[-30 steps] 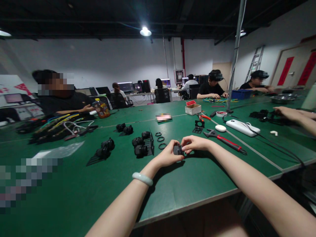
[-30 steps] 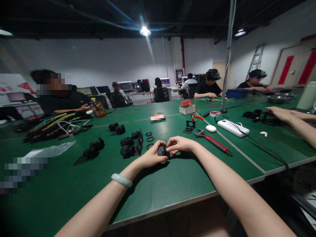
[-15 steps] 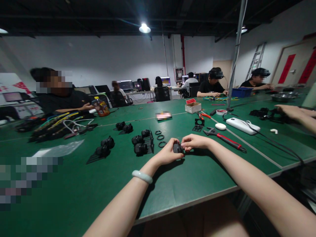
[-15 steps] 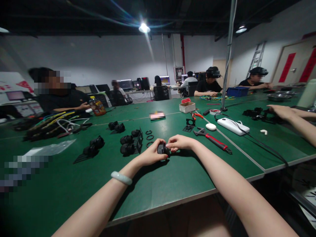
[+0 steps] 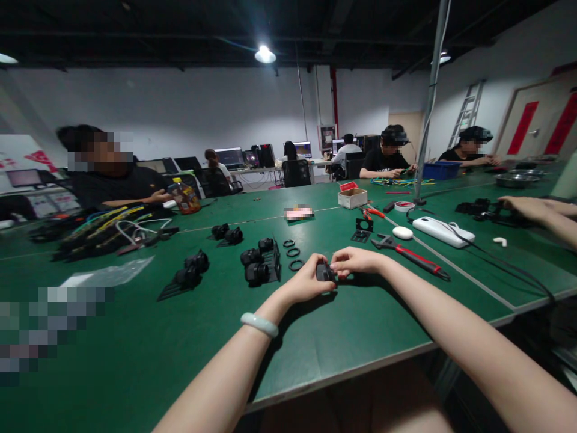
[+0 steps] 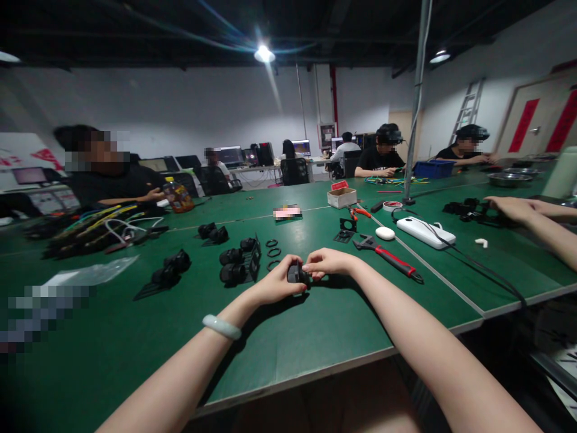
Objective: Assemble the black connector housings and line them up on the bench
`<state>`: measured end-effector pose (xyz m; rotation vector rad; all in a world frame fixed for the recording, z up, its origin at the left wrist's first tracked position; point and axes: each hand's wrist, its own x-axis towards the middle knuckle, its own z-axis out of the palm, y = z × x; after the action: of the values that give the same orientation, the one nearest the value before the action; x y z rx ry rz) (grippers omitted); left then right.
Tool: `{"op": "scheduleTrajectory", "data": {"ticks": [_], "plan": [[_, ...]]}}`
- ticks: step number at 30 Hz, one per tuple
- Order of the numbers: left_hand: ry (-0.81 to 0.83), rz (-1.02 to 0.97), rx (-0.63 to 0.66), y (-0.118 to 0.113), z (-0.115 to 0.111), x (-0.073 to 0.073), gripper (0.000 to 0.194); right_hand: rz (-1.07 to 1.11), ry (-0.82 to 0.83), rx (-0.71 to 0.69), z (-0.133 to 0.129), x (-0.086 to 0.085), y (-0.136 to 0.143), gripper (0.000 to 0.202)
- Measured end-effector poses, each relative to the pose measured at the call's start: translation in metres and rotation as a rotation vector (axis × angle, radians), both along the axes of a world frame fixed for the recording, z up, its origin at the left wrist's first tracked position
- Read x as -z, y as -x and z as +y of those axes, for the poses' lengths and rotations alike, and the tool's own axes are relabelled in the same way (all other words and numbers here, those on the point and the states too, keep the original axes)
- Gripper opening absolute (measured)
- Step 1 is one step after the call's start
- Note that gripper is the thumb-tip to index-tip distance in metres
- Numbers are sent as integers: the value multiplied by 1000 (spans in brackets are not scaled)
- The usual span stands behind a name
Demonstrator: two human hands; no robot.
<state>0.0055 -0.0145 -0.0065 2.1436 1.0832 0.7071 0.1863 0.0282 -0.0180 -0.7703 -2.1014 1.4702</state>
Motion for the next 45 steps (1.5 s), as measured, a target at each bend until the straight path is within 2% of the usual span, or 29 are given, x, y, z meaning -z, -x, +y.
{"op": "scheduleTrajectory", "data": {"ticks": [13,19,25,39,45], "plan": [[-7,10,-15,-1,0,0,45,68,61,-3,1,0,-1,33],[-21,0,-2,-1,2,2,45,56,19,-67,-4,-6,-2,47],[-17,3,2,-1,3,4,45,38,-21,-58,-3,-6,-2,43],[-51,19,10,2,2,2,44,59,7,-52,-4,-6,1,39],[0,-9,20,2,-2,-1,42,58,29,-39,-4,-4,1,38]]}}
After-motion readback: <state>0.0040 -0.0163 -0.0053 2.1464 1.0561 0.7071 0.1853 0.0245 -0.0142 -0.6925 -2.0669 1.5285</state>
